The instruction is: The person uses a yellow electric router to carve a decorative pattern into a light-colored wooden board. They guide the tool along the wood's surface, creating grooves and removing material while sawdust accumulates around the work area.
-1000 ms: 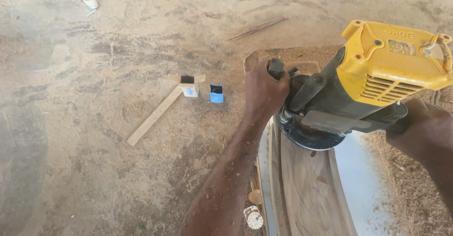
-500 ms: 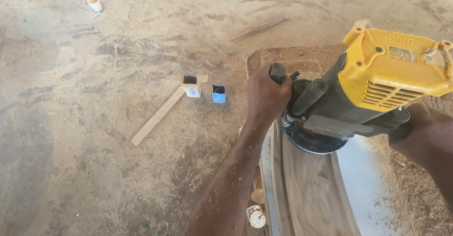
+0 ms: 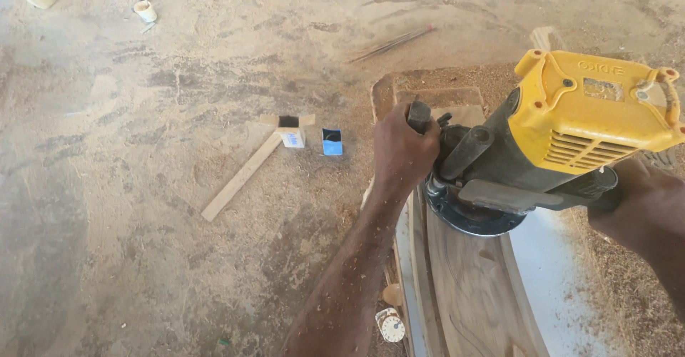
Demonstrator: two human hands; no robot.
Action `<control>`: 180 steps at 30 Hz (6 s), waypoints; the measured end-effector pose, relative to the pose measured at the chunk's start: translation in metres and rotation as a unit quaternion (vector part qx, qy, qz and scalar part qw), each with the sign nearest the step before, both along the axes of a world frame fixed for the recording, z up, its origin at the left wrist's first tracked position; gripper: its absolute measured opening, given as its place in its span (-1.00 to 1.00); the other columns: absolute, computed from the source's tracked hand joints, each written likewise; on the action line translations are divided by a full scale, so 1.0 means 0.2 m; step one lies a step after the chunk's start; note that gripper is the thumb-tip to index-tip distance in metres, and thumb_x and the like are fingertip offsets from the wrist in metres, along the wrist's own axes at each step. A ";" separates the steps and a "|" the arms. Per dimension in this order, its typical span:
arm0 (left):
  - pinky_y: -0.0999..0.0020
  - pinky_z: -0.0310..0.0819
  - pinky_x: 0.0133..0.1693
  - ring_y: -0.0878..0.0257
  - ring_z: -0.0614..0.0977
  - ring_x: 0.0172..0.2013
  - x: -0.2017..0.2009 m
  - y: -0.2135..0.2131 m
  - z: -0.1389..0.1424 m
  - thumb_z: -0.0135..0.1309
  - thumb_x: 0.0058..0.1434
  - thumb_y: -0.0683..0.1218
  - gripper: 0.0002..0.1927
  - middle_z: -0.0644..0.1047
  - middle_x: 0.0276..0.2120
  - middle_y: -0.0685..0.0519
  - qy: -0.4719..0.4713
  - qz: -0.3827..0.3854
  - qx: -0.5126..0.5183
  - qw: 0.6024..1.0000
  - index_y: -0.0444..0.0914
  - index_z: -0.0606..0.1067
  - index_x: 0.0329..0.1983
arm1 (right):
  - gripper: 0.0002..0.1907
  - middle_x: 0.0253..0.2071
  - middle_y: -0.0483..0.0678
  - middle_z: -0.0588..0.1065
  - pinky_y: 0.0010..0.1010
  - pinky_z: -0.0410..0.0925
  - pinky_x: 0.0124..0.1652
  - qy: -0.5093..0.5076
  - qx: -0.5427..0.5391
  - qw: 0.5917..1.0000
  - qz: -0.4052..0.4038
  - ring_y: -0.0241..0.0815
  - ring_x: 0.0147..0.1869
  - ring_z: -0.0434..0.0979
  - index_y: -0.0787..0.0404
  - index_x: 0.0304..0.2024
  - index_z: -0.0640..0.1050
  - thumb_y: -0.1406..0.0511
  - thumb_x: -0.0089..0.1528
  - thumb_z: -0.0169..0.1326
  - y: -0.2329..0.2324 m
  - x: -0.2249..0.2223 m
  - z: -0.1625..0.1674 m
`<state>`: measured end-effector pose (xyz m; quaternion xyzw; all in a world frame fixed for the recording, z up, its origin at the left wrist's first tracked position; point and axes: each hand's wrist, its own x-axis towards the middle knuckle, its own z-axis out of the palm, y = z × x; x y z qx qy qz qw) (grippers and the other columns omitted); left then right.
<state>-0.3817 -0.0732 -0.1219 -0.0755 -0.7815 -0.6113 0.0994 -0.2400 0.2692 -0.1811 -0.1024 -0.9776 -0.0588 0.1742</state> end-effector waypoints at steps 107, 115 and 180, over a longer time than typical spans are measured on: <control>0.03 0.53 -0.25 -0.18 0.68 -0.32 -0.03 0.07 -0.07 0.16 0.08 -0.09 -0.77 0.61 -0.41 -0.25 0.040 -0.005 -0.011 0.999 -0.36 0.56 -0.30 | -0.75 -0.29 -0.06 0.65 -0.19 0.50 -0.04 -0.097 0.018 0.989 -0.113 -0.04 -0.18 0.69 0.03 -0.20 0.59 0.04 0.28 0.16 -0.09 0.00 0.11; 0.00 0.47 -0.28 -0.23 0.63 -0.34 0.00 0.14 -0.12 0.13 0.04 -0.12 -0.82 0.58 -0.46 -0.27 0.093 -0.052 0.005 0.994 -0.37 0.54 -0.45 | -0.62 -0.22 -0.13 0.69 -0.11 0.42 0.03 -0.190 0.029 0.961 -0.200 -0.07 -0.10 0.70 -0.09 -0.10 0.62 -0.09 0.18 0.17 -0.16 0.17 0.18; 0.06 0.54 -0.21 -0.16 0.69 -0.30 -0.05 0.34 -0.28 0.14 0.07 -0.05 -0.75 0.62 -0.42 -0.24 0.027 -0.025 0.001 0.999 -0.36 0.55 -0.33 | -0.68 -0.43 0.06 0.57 -0.25 0.54 -0.27 -0.017 0.042 0.998 -0.053 0.01 -0.37 0.66 0.20 -0.19 0.57 0.13 0.16 0.25 0.32 -0.03 -0.18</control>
